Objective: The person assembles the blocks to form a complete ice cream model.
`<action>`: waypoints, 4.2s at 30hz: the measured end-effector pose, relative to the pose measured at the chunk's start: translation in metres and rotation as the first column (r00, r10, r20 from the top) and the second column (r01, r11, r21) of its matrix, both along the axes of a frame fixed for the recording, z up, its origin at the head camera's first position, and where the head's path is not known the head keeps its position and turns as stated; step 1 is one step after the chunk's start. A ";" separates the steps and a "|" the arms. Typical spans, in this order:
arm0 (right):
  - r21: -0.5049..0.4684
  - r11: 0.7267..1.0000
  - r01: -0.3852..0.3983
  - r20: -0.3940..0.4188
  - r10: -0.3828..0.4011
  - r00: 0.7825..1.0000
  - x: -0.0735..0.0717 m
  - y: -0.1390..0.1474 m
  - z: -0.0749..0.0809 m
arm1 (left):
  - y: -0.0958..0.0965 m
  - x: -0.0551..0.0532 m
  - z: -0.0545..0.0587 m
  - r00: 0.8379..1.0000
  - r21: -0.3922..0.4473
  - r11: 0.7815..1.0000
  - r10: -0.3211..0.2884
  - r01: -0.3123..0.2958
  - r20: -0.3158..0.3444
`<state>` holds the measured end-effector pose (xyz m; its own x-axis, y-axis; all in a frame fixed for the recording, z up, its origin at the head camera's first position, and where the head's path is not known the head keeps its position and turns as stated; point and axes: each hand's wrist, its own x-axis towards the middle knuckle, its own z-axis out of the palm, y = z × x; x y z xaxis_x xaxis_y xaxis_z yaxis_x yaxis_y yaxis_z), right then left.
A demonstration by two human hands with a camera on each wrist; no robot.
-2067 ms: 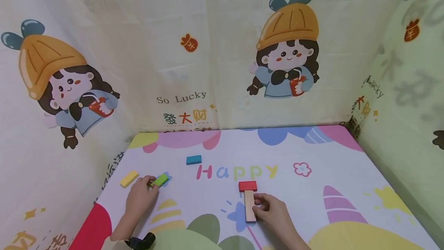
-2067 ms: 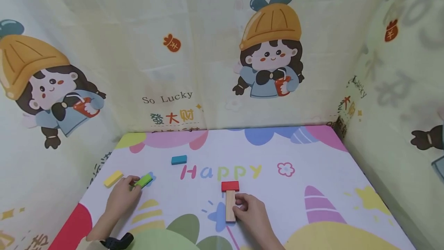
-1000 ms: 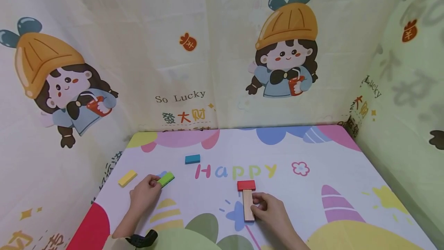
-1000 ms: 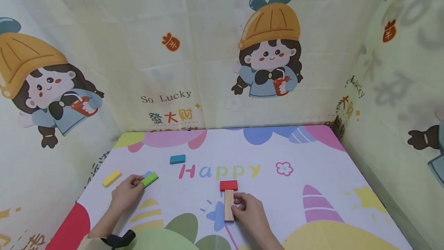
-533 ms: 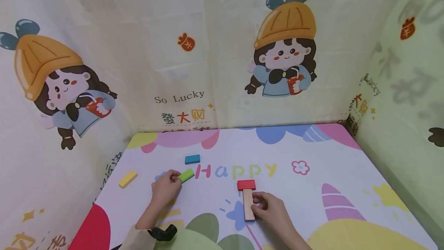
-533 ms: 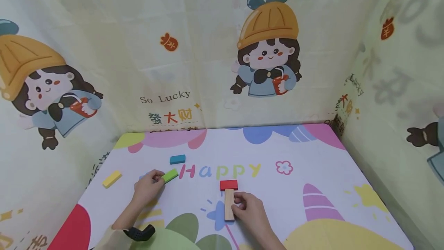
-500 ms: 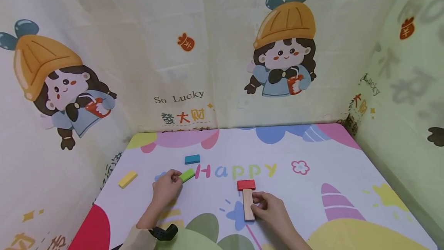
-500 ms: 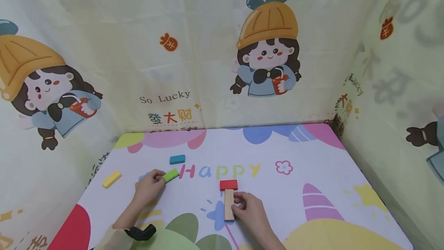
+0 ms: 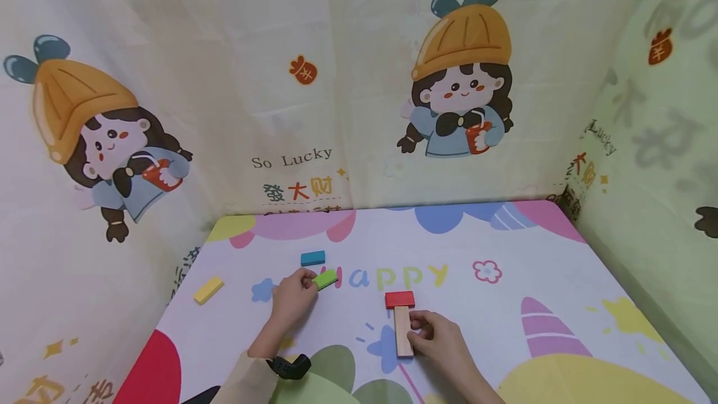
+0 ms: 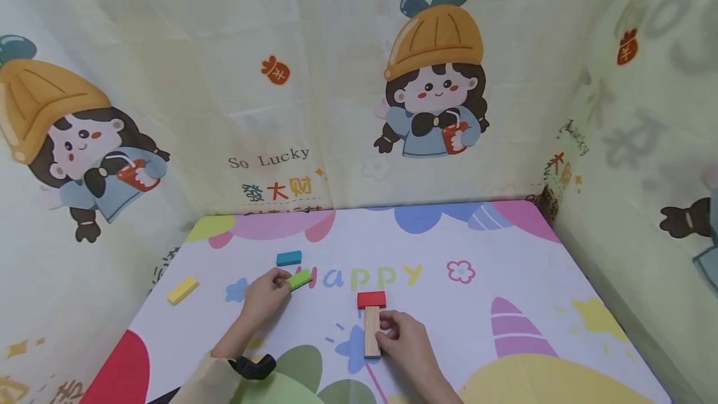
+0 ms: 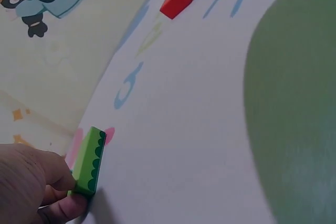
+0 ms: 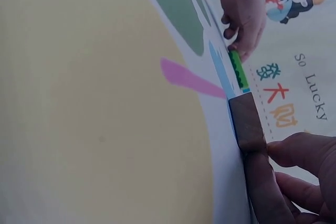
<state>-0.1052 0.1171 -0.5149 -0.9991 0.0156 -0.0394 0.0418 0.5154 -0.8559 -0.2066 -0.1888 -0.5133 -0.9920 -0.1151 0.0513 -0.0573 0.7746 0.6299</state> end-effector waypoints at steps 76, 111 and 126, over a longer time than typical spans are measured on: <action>0.133 0.986 -0.100 -0.037 0.105 0.994 -0.004 0.005 0.005 | 0.123 -0.001 0.002 0.952 -0.056 0.951 -0.305 0.303 -0.039; 0.091 0.989 -0.114 -0.021 0.117 0.993 -0.007 0.004 0.003 | 0.019 -0.055 0.017 0.973 -0.319 0.926 -0.226 0.202 -0.038; 0.408 0.893 -0.190 -0.171 0.279 0.945 -0.003 0.012 0.007 | -0.011 -0.062 0.017 0.988 -0.273 0.949 -0.151 0.154 0.033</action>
